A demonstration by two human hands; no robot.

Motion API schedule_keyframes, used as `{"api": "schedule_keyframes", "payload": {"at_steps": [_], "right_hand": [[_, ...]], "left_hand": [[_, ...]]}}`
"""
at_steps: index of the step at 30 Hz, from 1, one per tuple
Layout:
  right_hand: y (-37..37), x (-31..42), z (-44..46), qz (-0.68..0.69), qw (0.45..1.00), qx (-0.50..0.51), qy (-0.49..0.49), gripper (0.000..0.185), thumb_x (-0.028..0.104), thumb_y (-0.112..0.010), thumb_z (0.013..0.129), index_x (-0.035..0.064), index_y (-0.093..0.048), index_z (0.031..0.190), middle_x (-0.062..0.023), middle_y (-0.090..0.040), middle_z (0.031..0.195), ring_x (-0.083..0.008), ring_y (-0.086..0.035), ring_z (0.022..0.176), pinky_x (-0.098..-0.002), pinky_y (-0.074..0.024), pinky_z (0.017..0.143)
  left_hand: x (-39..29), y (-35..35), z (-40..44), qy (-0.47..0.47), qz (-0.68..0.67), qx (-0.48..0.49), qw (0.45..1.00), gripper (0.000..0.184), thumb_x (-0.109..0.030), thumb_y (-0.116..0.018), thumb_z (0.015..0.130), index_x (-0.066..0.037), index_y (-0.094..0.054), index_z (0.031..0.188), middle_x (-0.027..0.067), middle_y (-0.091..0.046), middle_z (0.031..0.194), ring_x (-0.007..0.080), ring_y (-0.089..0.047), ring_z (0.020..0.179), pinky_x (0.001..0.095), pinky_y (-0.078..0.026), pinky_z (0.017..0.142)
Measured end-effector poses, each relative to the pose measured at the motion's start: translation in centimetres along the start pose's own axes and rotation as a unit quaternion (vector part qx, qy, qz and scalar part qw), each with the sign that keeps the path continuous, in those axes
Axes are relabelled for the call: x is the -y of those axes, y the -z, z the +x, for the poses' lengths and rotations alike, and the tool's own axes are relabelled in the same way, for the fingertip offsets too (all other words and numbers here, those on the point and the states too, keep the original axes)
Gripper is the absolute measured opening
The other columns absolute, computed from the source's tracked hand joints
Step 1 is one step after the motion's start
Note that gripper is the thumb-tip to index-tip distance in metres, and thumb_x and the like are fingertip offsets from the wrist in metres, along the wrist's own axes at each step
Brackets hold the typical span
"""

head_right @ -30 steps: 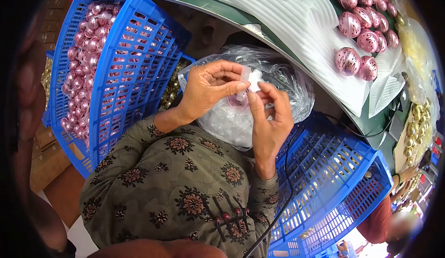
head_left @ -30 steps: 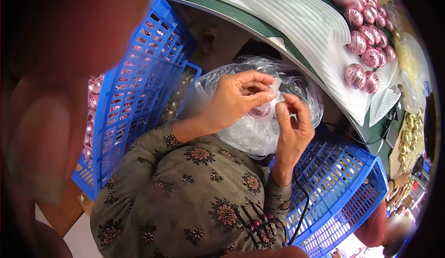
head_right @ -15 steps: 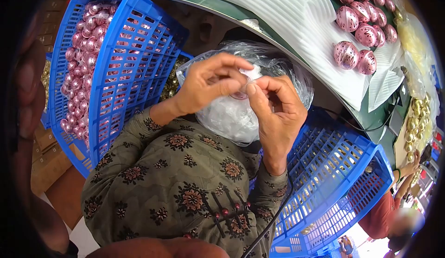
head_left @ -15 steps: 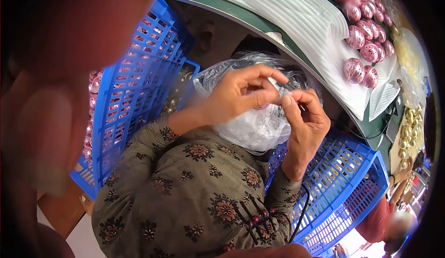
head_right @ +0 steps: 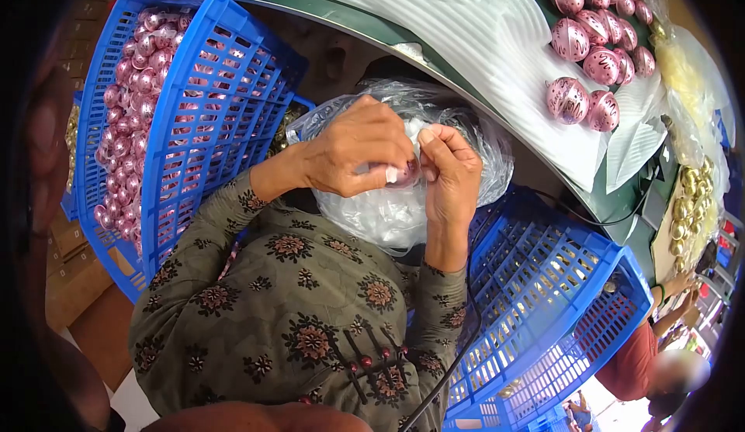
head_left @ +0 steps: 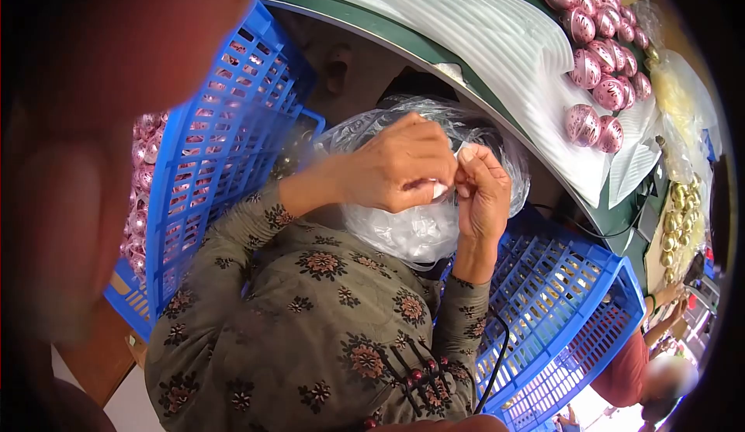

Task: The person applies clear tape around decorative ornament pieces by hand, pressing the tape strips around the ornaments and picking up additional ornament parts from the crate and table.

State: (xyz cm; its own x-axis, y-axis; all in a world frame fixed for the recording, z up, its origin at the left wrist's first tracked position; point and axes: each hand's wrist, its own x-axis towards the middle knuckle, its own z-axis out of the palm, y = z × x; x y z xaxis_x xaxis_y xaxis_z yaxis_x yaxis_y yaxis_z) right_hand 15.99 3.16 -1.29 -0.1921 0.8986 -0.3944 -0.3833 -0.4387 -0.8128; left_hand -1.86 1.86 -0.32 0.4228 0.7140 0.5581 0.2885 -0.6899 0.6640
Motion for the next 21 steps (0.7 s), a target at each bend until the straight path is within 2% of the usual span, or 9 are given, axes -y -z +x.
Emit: {"api": "schedule_keyframes", "payload": {"at_steps": [3, 4, 5, 7, 8, 11, 12, 18, 21], "right_hand": [[-0.6, -0.8, -0.6, 0.005, 0.999, -0.038, 0.012, 0.008, 0.008, -0.066, 0.083, 0.0014, -0.064, 0.086, 0.0032, -0.052, 0.063, -0.0024, -0.038, 0.052, -0.0169, -0.0254, 0.047], [-0.5, -1.1, -0.8, -0.002, 0.999, -0.020, 0.030, 0.006, 0.006, -0.066, 0.083, 0.0017, -0.063, 0.086, 0.0027, -0.053, 0.066, -0.0029, -0.042, 0.055, -0.0167, -0.0295, 0.050], [-1.1, -1.2, -1.2, -0.047, 0.997, -0.034, 0.053, 0.006, 0.005, -0.066, 0.082, 0.0013, -0.063, 0.086, 0.0026, -0.054, 0.068, -0.0034, -0.043, 0.057, -0.0168, -0.0312, 0.051], [-2.3, -1.2, -2.0, -0.138, 0.984, -0.061, 0.098, 0.005, 0.003, -0.066, 0.082, 0.0006, -0.063, 0.085, 0.0024, -0.055, 0.073, -0.0042, -0.046, 0.060, -0.0169, -0.0348, 0.054], [-1.8, -1.8, -2.0, -0.216, 0.962, -0.052, 0.157, 0.005, 0.002, -0.066, 0.082, -0.0003, -0.063, 0.085, 0.0002, -0.057, 0.079, -0.0065, -0.051, 0.066, -0.0185, -0.0400, 0.058], [-2.9, -1.4, -2.8, -0.296, 0.929, -0.051, 0.217, 0.006, 0.001, -0.067, 0.081, -0.0011, -0.063, 0.085, -0.0031, -0.058, 0.080, -0.0086, -0.054, 0.067, -0.0206, -0.0431, 0.060], [-2.9, -1.7, -2.9, -0.328, 0.911, -0.050, 0.245, 0.007, 0.000, -0.067, 0.081, -0.0005, -0.064, 0.086, -0.0061, -0.059, 0.080, -0.0101, -0.055, 0.068, -0.0230, -0.0456, 0.061], [-3.3, -2.2, -2.9, -0.451, 0.799, -0.042, 0.395, 0.014, -0.002, -0.067, 0.080, -0.0011, -0.066, 0.094, -0.0108, -0.060, 0.082, -0.0205, -0.059, 0.070, -0.0299, -0.0492, 0.064], [-3.8, -2.6, -3.2, -0.485, 0.770, -0.043, 0.413, 0.020, -0.002, -0.066, 0.080, -0.0010, -0.067, 0.100, -0.0124, -0.060, 0.083, -0.0245, -0.059, 0.072, -0.0322, -0.0491, 0.065]], "left_hand": [[-0.2, 0.2, -0.6, 0.145, -0.047, -0.049, 0.987, 0.008, -0.005, -0.061, 0.067, -0.005, -0.056, 0.073, 0.0077, -0.059, 0.081, 0.0243, -0.052, 0.074, 0.0334, -0.041, 0.069], [-0.5, 0.1, -0.7, 0.198, -0.055, -0.053, 0.977, 0.004, -0.004, -0.058, 0.074, -0.004, -0.054, 0.076, 0.0058, -0.059, 0.078, 0.0183, -0.049, 0.069, 0.0299, -0.041, 0.067], [-0.9, -0.1, -0.8, 0.290, -0.143, -0.069, 0.944, 0.003, -0.005, -0.057, 0.077, -0.004, -0.054, 0.078, 0.0046, -0.059, 0.078, 0.0154, -0.049, 0.069, 0.0283, -0.041, 0.067], [-1.2, -0.5, -1.1, 0.456, -0.310, -0.098, 0.828, 0.003, -0.005, -0.054, 0.082, -0.003, -0.053, 0.081, 0.0020, -0.059, 0.078, 0.0097, -0.050, 0.070, 0.0253, -0.042, 0.067], [-0.7, -0.7, -1.6, 0.447, -0.318, -0.101, 0.830, 0.007, -0.009, -0.053, 0.088, -0.002, -0.054, 0.086, -0.0003, -0.059, 0.080, 0.0044, -0.050, 0.072, 0.0217, -0.043, 0.067], [-1.5, -0.4, -1.1, 0.441, -0.464, -0.140, 0.755, 0.009, -0.011, -0.057, 0.089, -0.002, -0.058, 0.090, 0.0009, -0.060, 0.080, 0.0063, -0.054, 0.074, 0.0219, -0.045, 0.069], [-1.4, -0.4, -1.3, 0.449, -0.459, -0.142, 0.753, 0.011, -0.013, -0.058, 0.090, -0.002, -0.059, 0.091, 0.0016, -0.061, 0.081, 0.0066, -0.055, 0.074, 0.0222, -0.046, 0.070], [-1.0, -0.2, -2.3, 0.468, -0.494, -0.159, 0.715, 0.018, -0.017, -0.062, 0.090, 0.000, -0.063, 0.096, 0.0059, -0.066, 0.089, 0.0090, -0.061, 0.079, 0.0241, -0.050, 0.076], [-1.0, -0.3, -2.3, 0.468, -0.496, -0.171, 0.711, 0.018, -0.016, -0.063, 0.089, 0.001, -0.063, 0.097, 0.0065, -0.066, 0.089, 0.0100, -0.062, 0.079, 0.0238, -0.051, 0.076]]}}
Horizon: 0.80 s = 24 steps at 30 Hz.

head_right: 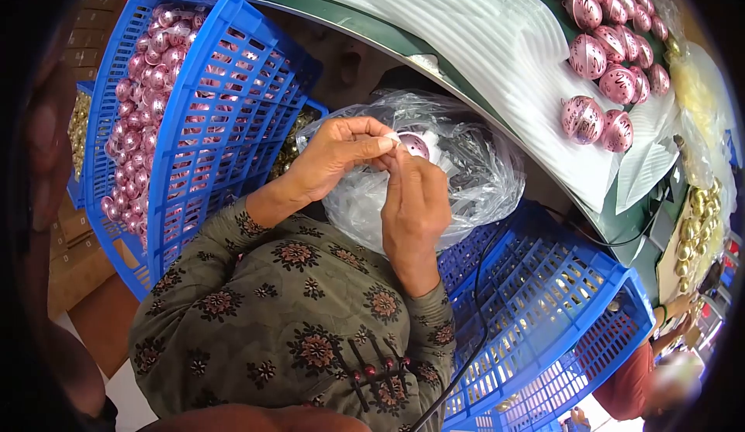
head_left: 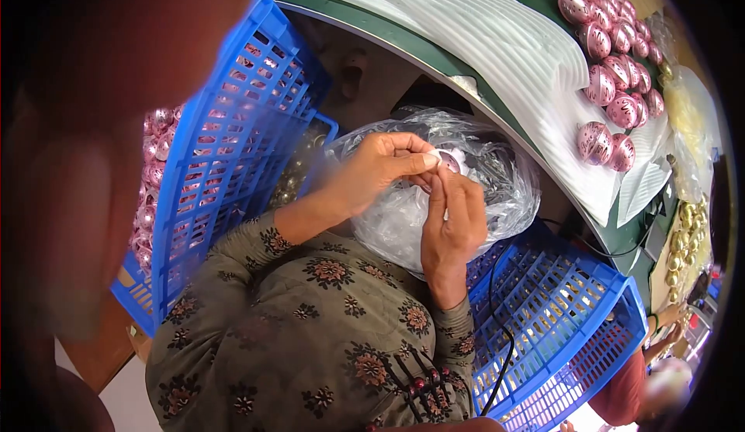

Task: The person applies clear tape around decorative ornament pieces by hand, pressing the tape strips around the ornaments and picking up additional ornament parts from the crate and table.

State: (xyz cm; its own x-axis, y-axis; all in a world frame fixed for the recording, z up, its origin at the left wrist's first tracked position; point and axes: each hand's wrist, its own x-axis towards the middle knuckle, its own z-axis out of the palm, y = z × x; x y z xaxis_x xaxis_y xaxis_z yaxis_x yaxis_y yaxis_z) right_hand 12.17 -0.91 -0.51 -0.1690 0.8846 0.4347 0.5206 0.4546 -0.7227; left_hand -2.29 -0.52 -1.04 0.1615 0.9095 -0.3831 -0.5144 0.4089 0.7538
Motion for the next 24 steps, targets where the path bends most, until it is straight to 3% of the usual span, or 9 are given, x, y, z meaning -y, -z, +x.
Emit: {"api": "schedule_keyframes", "payload": {"at_steps": [1, 4, 7, 10, 11, 14, 18, 21, 24], "right_hand": [[0.1, 0.2, -0.2, -0.013, 1.000, 0.015, -0.007, 0.019, -0.004, -0.064, 0.083, -0.0017, -0.067, 0.101, -0.0127, -0.061, 0.088, -0.0231, -0.062, 0.080, -0.0302, -0.0499, 0.071], [0.1, -0.1, 0.0, -0.017, 0.999, 0.024, 0.019, 0.022, -0.003, -0.066, 0.080, 0.0000, -0.067, 0.102, -0.0136, -0.060, 0.084, -0.0250, -0.059, 0.072, -0.0318, -0.0484, 0.065], [0.7, -1.0, 0.7, 0.069, 0.995, 0.067, -0.032, 0.021, -0.001, -0.065, 0.082, -0.0009, -0.067, 0.103, -0.0105, -0.060, 0.084, -0.0191, -0.059, 0.070, -0.0272, -0.0482, 0.061], [1.1, -1.1, 1.6, 0.270, 0.920, 0.117, -0.260, 0.019, 0.001, -0.065, 0.084, -0.0023, -0.066, 0.103, -0.0056, -0.059, 0.084, -0.0110, -0.058, 0.068, -0.0213, -0.0468, 0.057], [1.3, -1.3, 1.9, 0.290, 0.902, 0.148, -0.284, 0.018, 0.001, -0.065, 0.085, -0.0036, -0.066, 0.102, -0.0019, -0.057, 0.083, -0.0062, -0.056, 0.067, -0.0177, -0.0453, 0.054], [1.4, -1.8, 2.4, 0.309, 0.876, 0.187, -0.319, 0.015, 0.001, -0.065, 0.084, -0.0038, -0.066, 0.098, -0.0022, -0.057, 0.081, -0.0063, -0.056, 0.065, -0.0175, -0.0448, 0.054], [0.9, -1.4, 2.1, 0.276, 0.899, 0.146, -0.308, 0.009, 0.002, -0.064, 0.085, -0.0039, -0.065, 0.092, -0.0029, -0.057, 0.078, -0.0070, -0.055, 0.063, -0.0190, -0.0454, 0.054], [-0.5, -1.3, 1.2, 0.187, 0.950, 0.090, -0.235, 0.007, 0.002, -0.064, 0.085, -0.0038, -0.062, 0.088, -0.0045, -0.056, 0.077, -0.0078, -0.054, 0.063, -0.0209, -0.0473, 0.056], [-0.8, -0.7, 1.4, 0.209, 0.942, 0.075, -0.250, 0.006, 0.001, -0.063, 0.085, -0.0039, -0.062, 0.088, -0.0042, -0.056, 0.078, -0.0075, -0.054, 0.064, -0.0211, -0.0480, 0.057]], "left_hand": [[0.0, -0.1, 0.0, -0.008, 0.011, -0.001, 1.000, 0.018, -0.015, -0.064, 0.089, 0.001, -0.062, 0.097, 0.0062, -0.066, 0.088, 0.0102, -0.062, 0.078, 0.0234, -0.051, 0.075], [0.2, 0.4, 0.1, -0.002, 0.020, -0.005, 1.000, 0.016, -0.013, -0.064, 0.088, 0.001, -0.062, 0.096, 0.0060, -0.067, 0.087, 0.0104, -0.063, 0.077, 0.0225, -0.051, 0.074], [0.1, 1.2, 0.5, 0.005, 0.026, 0.012, 1.000, 0.014, -0.011, -0.064, 0.088, 0.001, -0.062, 0.096, 0.0065, -0.067, 0.087, 0.0103, -0.063, 0.077, 0.0228, -0.051, 0.074], [0.1, 1.8, 0.5, 0.003, 0.044, 0.039, 0.998, 0.013, -0.010, -0.063, 0.088, 0.001, -0.062, 0.095, 0.0069, -0.066, 0.087, 0.0104, -0.063, 0.077, 0.0239, -0.051, 0.074], [0.1, 1.8, 0.6, 0.000, 0.051, 0.051, 0.997, 0.013, -0.010, -0.063, 0.088, 0.001, -0.062, 0.095, 0.0070, -0.066, 0.087, 0.0105, -0.063, 0.077, 0.0243, -0.052, 0.074], [-0.3, 2.1, 0.8, 0.010, 0.096, 0.065, 0.993, 0.013, -0.010, -0.063, 0.088, 0.001, -0.062, 0.095, 0.0069, -0.066, 0.086, 0.0109, -0.063, 0.078, 0.0248, -0.052, 0.074], [-1.1, 1.6, 0.4, -0.023, 0.154, 0.028, 0.987, 0.014, -0.008, -0.065, 0.086, 0.001, -0.064, 0.096, 0.0080, -0.066, 0.085, 0.0134, -0.063, 0.078, 0.0249, -0.050, 0.072], [-1.3, 0.6, -0.6, -0.259, 0.476, -0.035, 0.840, 0.013, -0.004, -0.065, 0.083, 0.001, -0.065, 0.094, 0.0095, -0.066, 0.083, 0.0185, -0.061, 0.074, 0.0281, -0.048, 0.067], [1.0, -0.3, -1.6, -0.411, 0.478, -0.077, 0.772, 0.011, -0.001, -0.066, 0.079, 0.001, -0.066, 0.090, 0.0117, -0.064, 0.081, 0.0242, -0.060, 0.071, 0.0315, -0.046, 0.064]]}}
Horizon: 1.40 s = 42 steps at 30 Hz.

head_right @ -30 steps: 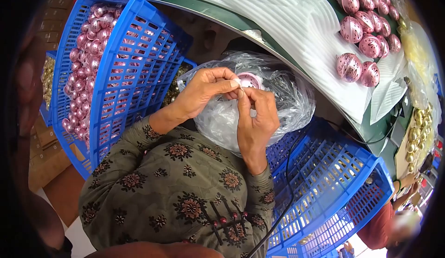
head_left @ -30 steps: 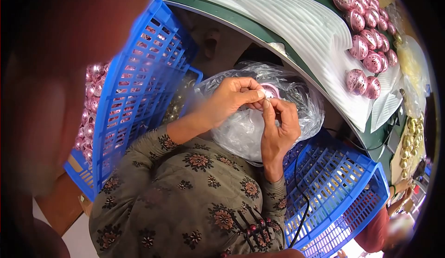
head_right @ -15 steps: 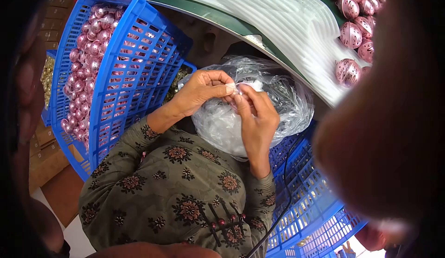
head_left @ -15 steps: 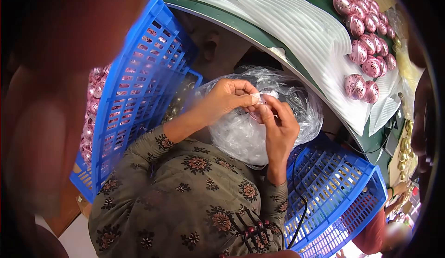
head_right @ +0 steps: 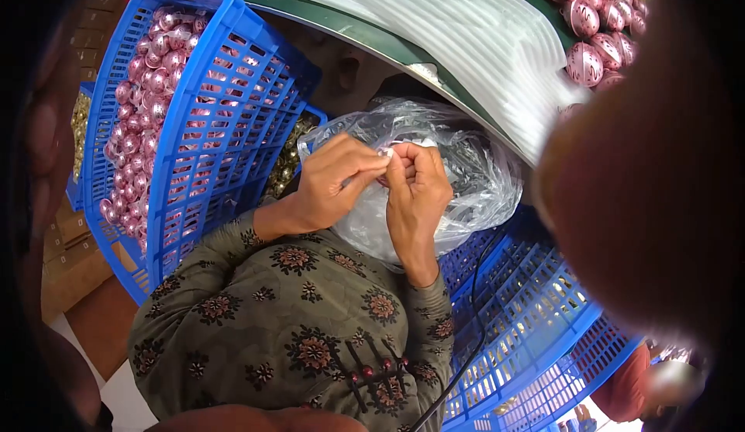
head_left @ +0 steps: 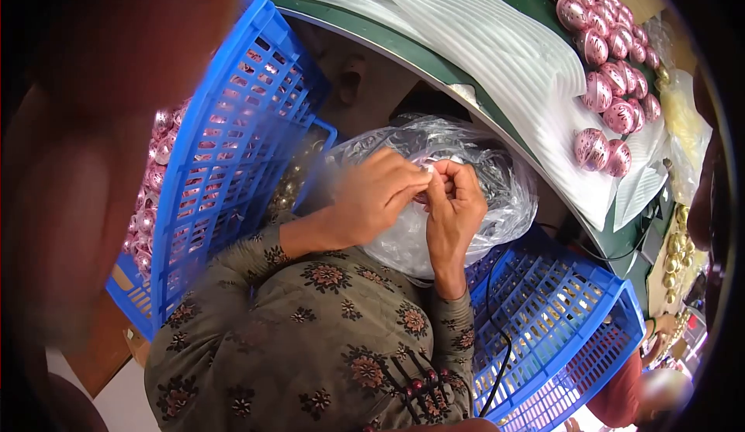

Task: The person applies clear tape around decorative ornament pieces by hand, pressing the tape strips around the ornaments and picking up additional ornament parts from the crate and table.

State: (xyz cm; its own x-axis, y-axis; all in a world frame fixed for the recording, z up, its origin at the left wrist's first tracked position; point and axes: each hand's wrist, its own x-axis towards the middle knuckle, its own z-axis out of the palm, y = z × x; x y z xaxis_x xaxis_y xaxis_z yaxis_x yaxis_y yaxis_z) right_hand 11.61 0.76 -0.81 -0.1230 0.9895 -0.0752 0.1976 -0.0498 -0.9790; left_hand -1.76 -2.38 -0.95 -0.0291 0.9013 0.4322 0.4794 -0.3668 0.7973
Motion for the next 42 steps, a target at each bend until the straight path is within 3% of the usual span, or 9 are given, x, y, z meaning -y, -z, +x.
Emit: {"api": "schedule_keyframes", "payload": {"at_steps": [1, 5, 8, 13, 16, 22, 26, 32, 42], "right_hand": [[0.1, -0.2, -0.1, 0.037, 0.999, 0.012, -0.031, 0.005, 0.000, -0.062, 0.085, -0.0038, -0.062, 0.088, -0.0039, -0.056, 0.079, -0.0072, -0.054, 0.064, -0.0215, -0.0488, 0.058], [0.6, -0.6, -0.2, 0.037, 0.999, 0.036, -0.006, 0.006, 0.001, -0.063, 0.085, -0.0036, -0.062, 0.088, -0.0036, -0.056, 0.078, -0.0070, -0.055, 0.063, -0.0207, -0.0463, 0.057], [0.6, -0.1, -0.2, 0.020, 0.999, 0.040, -0.011, 0.006, 0.002, -0.064, 0.085, -0.0030, -0.063, 0.089, -0.0039, -0.056, 0.077, -0.0072, -0.055, 0.062, -0.0204, -0.0450, 0.056], [0.3, -0.2, 0.1, -0.013, 0.998, 0.051, 0.021, 0.008, 0.002, -0.065, 0.085, -0.0019, -0.061, 0.091, -0.0037, -0.059, 0.078, -0.0061, -0.056, 0.064, -0.0193, -0.0449, 0.056], [-0.1, -0.3, 0.0, 0.106, 0.993, 0.042, -0.026, 0.012, 0.000, -0.065, 0.085, -0.0013, -0.057, 0.094, -0.0026, -0.060, 0.078, -0.0049, -0.056, 0.066, -0.0182, -0.0446, 0.057], [0.2, 0.1, -0.1, 0.114, 0.991, 0.058, -0.027, 0.016, 0.001, -0.066, 0.085, 0.0013, -0.050, 0.088, -0.0022, -0.060, 0.075, -0.0046, -0.056, 0.066, -0.0176, -0.0441, 0.057], [0.4, 0.4, 0.0, 0.052, 0.995, 0.067, -0.044, 0.016, 0.001, -0.069, 0.081, -0.0007, -0.059, 0.093, -0.0034, -0.061, 0.075, -0.0071, -0.057, 0.064, -0.0198, -0.0451, 0.056], [0.5, 1.6, 0.1, -0.179, 0.973, 0.068, 0.129, 0.010, 0.004, -0.070, 0.079, -0.0005, -0.063, 0.085, -0.0080, -0.056, 0.075, -0.0149, -0.057, 0.063, -0.0277, -0.0438, 0.055], [2.7, 2.0, -0.8, -0.121, 0.989, 0.045, 0.071, 0.006, 0.002, -0.068, 0.080, -0.0011, -0.063, 0.082, -0.0058, -0.052, 0.073, -0.0131, -0.050, 0.063, -0.0250, -0.0389, 0.055]], "left_hand": [[0.1, 0.2, -0.4, 0.010, -0.002, 0.027, 1.000, 0.013, -0.001, -0.064, 0.083, 0.002, -0.063, 0.096, 0.0100, -0.065, 0.081, 0.0187, -0.061, 0.075, 0.0285, -0.047, 0.066], [-0.7, 0.7, -0.1, 0.341, -0.278, 0.025, 0.898, 0.021, -0.006, -0.061, 0.089, 0.003, -0.053, 0.106, 0.0060, -0.065, 0.088, 0.0091, -0.061, 0.088, 0.0224, -0.050, 0.076], [0.4, 1.4, 0.8, 0.363, -0.261, 0.092, 0.890, 0.019, -0.005, -0.062, 0.088, 0.003, -0.055, 0.104, 0.0070, -0.064, 0.090, 0.0097, -0.061, 0.086, 0.0221, -0.050, 0.077], [2.5, 1.0, 0.9, 0.368, -0.361, 0.089, 0.852, 0.012, -0.009, -0.057, 0.091, 0.000, -0.056, 0.098, 0.0036, -0.063, 0.088, 0.0072, -0.058, 0.079, 0.0212, -0.048, 0.070], [2.9, 0.6, 0.6, 0.362, -0.363, 0.050, 0.857, 0.010, -0.015, -0.050, 0.095, -0.004, -0.052, 0.095, 0.0042, -0.061, 0.093, 0.0067, -0.056, 0.078, 0.0209, -0.045, 0.067], [3.0, 1.1, 0.9, 0.373, -0.476, 0.073, 0.793, 0.009, -0.016, -0.044, 0.097, -0.007, -0.046, 0.099, 0.0147, -0.061, 0.102, 0.0112, -0.059, 0.080, 0.0232, -0.046, 0.069], [2.3, 1.9, 1.1, 0.373, -0.540, 0.029, 0.754, 0.009, -0.015, -0.047, 0.096, -0.006, -0.049, 0.095, 0.0140, -0.061, 0.100, 0.0140, -0.060, 0.083, 0.0258, -0.049, 0.075], [1.4, 2.9, 1.3, 0.397, -0.586, 0.001, 0.706, 0.008, -0.012, -0.052, 0.093, -0.005, -0.054, 0.091, 0.0129, -0.060, 0.099, 0.0151, -0.061, 0.086, 0.0261, -0.049, 0.079], [0.3, 3.4, 1.4, 0.383, -0.603, -0.003, 0.700, 0.005, -0.012, -0.049, 0.096, -0.006, -0.050, 0.096, 0.0146, -0.060, 0.106, 0.0172, -0.063, 0.092, 0.0270, -0.052, 0.078]]}}
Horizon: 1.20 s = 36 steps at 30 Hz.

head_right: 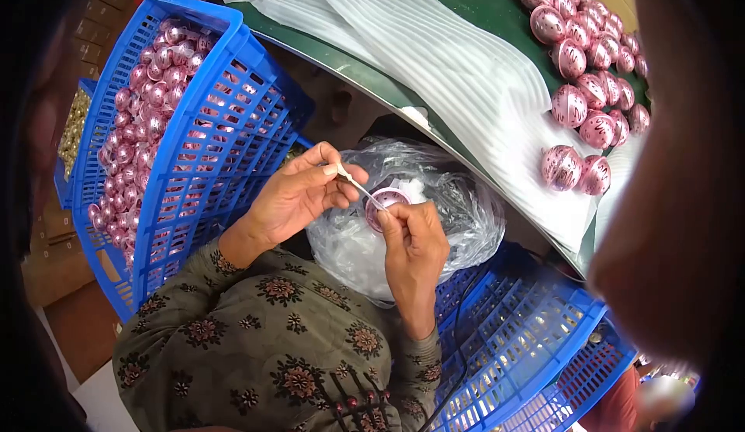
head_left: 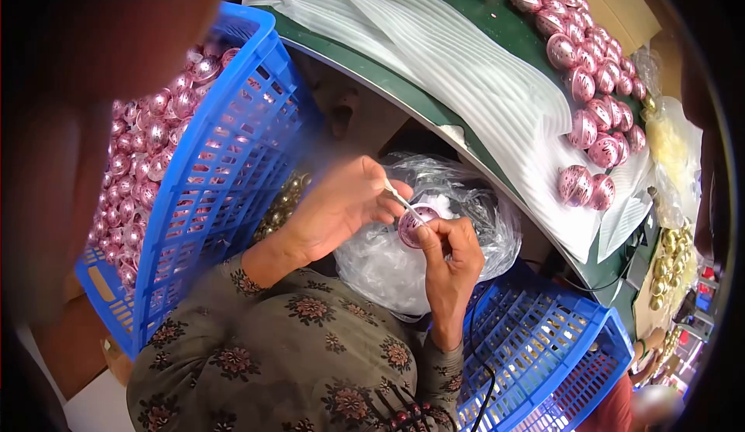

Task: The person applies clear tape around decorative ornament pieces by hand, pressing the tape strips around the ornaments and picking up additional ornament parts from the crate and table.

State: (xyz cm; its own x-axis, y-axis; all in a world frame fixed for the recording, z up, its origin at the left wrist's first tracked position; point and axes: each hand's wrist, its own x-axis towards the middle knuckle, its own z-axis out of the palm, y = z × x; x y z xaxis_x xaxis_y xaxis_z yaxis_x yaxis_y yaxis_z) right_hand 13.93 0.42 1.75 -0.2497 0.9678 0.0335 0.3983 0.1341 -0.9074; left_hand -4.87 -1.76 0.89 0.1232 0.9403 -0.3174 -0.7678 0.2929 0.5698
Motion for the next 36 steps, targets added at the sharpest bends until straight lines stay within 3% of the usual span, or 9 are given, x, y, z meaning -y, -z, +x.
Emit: {"api": "schedule_keyframes", "payload": {"at_steps": [5, 9, 12, 15, 18, 22, 26, 31, 36], "right_hand": [[0.5, -0.3, -0.3, 0.031, 0.998, -0.015, 0.053, 0.008, 0.003, -0.069, 0.080, 0.0004, -0.063, 0.085, -0.0040, -0.054, 0.077, -0.0113, -0.052, 0.068, -0.0232, -0.0416, 0.060], [2.0, -1.2, -1.0, 0.152, 0.983, -0.081, -0.066, 0.014, 0.001, -0.067, 0.081, 0.0016, -0.062, 0.093, -0.0018, -0.054, 0.082, -0.0091, -0.052, 0.074, -0.0207, -0.0426, 0.069], [3.1, -2.8, -0.6, 0.084, 0.988, -0.111, -0.070, 0.012, 0.003, -0.066, 0.082, 0.0015, -0.063, 0.094, -0.0010, -0.054, 0.082, -0.0087, -0.052, 0.075, -0.0209, -0.0426, 0.069], [3.1, -2.6, -0.3, -0.010, 0.993, -0.111, -0.045, 0.009, 0.005, -0.065, 0.084, 0.0017, -0.065, 0.092, -0.0021, -0.055, 0.078, -0.0092, -0.052, 0.070, -0.0217, -0.0429, 0.065], [2.0, -3.1, 0.1, -0.069, 0.995, -0.069, 0.004, 0.007, 0.008, -0.066, 0.083, 0.0024, -0.065, 0.088, -0.0078, -0.059, 0.076, -0.0187, -0.057, 0.065, -0.0286, -0.0456, 0.060], [-1.2, -2.9, 0.8, -0.181, 0.982, 0.046, 0.024, 0.014, 0.017, -0.069, 0.081, 0.0034, -0.064, 0.081, -0.0138, -0.062, 0.080, -0.0337, -0.060, 0.068, -0.0392, -0.0469, 0.060], [-2.6, -3.9, 1.2, -0.200, 0.980, 0.015, 0.004, 0.017, 0.019, -0.069, 0.081, 0.0031, -0.064, 0.080, -0.0137, -0.062, 0.079, -0.0346, -0.060, 0.068, -0.0402, -0.0466, 0.059], [-0.3, -3.6, 0.1, 0.031, 0.996, 0.018, -0.075, 0.008, 0.002, -0.068, 0.079, -0.0016, -0.063, 0.084, -0.0053, -0.056, 0.073, -0.0107, -0.052, 0.059, -0.0237, -0.0412, 0.055], [0.7, -3.2, -0.3, 0.133, 0.983, 0.035, -0.118, 0.006, 0.003, -0.067, 0.081, 0.0002, -0.064, 0.085, -0.0015, -0.059, 0.073, -0.0069, -0.054, 0.057, -0.0202, -0.0397, 0.052]], "left_hand": [[-0.3, -1.9, -1.7, -0.100, 0.130, 0.044, 0.986, 0.009, -0.014, -0.052, 0.094, -0.006, -0.048, 0.094, 0.0117, -0.059, 0.093, 0.0172, -0.058, 0.081, 0.0264, -0.050, 0.072], [-6.1, -2.2, -5.3, -0.356, 0.170, 0.032, 0.918, 0.011, -0.012, -0.055, 0.092, -0.005, -0.046, 0.092, 0.0061, -0.051, 0.086, 0.0162, -0.051, 0.082, 0.0279, -0.049, 0.068], [-10.6, -0.9, -9.0, -0.628, 0.104, -0.107, 0.764, 0.016, -0.004, -0.058, 0.088, 0.001, -0.052, 0.102, 0.0127, -0.055, 0.100, 0.0202, -0.051, 0.101, 0.0293, -0.047, 0.085], [-14.2, 2.7, -11.8, -0.699, 0.326, -0.294, 0.565, 0.018, -0.001, -0.059, 0.086, 0.001, -0.056, 0.103, 0.0143, -0.056, 0.109, 0.0224, -0.049, 0.110, 0.0308, -0.045, 0.093], [-11.1, 2.2, -9.6, -0.450, 0.659, -0.521, 0.303, 0.018, -0.001, -0.061, 0.085, -0.002, -0.060, 0.103, 0.0124, -0.056, 0.112, 0.0252, -0.048, 0.112, 0.0351, -0.045, 0.094], [-5.3, 0.0, -5.7, -0.417, 0.765, -0.245, 0.425, 0.019, -0.002, -0.064, 0.080, -0.006, -0.063, 0.098, 0.0132, -0.056, 0.113, 0.0271, -0.050, 0.106, 0.0384, -0.041, 0.090], [-1.8, -0.3, -2.1, -0.366, 0.727, -0.087, 0.574, 0.018, -0.002, -0.065, 0.078, -0.004, -0.063, 0.095, 0.0111, -0.058, 0.108, 0.0270, -0.054, 0.098, 0.0358, -0.042, 0.086], [0.0, -0.7, -0.1, -0.259, 0.657, 0.000, 0.708, 0.021, -0.004, -0.066, 0.079, -0.003, -0.063, 0.100, 0.0092, -0.058, 0.102, 0.0206, -0.056, 0.089, 0.0296, -0.046, 0.074], [2.1, -1.6, 1.3, -0.177, 0.622, 0.039, 0.762, 0.024, -0.011, -0.070, 0.080, -0.004, -0.063, 0.102, 0.0059, -0.059, 0.096, 0.0156, -0.056, 0.083, 0.0259, -0.046, 0.068]]}}
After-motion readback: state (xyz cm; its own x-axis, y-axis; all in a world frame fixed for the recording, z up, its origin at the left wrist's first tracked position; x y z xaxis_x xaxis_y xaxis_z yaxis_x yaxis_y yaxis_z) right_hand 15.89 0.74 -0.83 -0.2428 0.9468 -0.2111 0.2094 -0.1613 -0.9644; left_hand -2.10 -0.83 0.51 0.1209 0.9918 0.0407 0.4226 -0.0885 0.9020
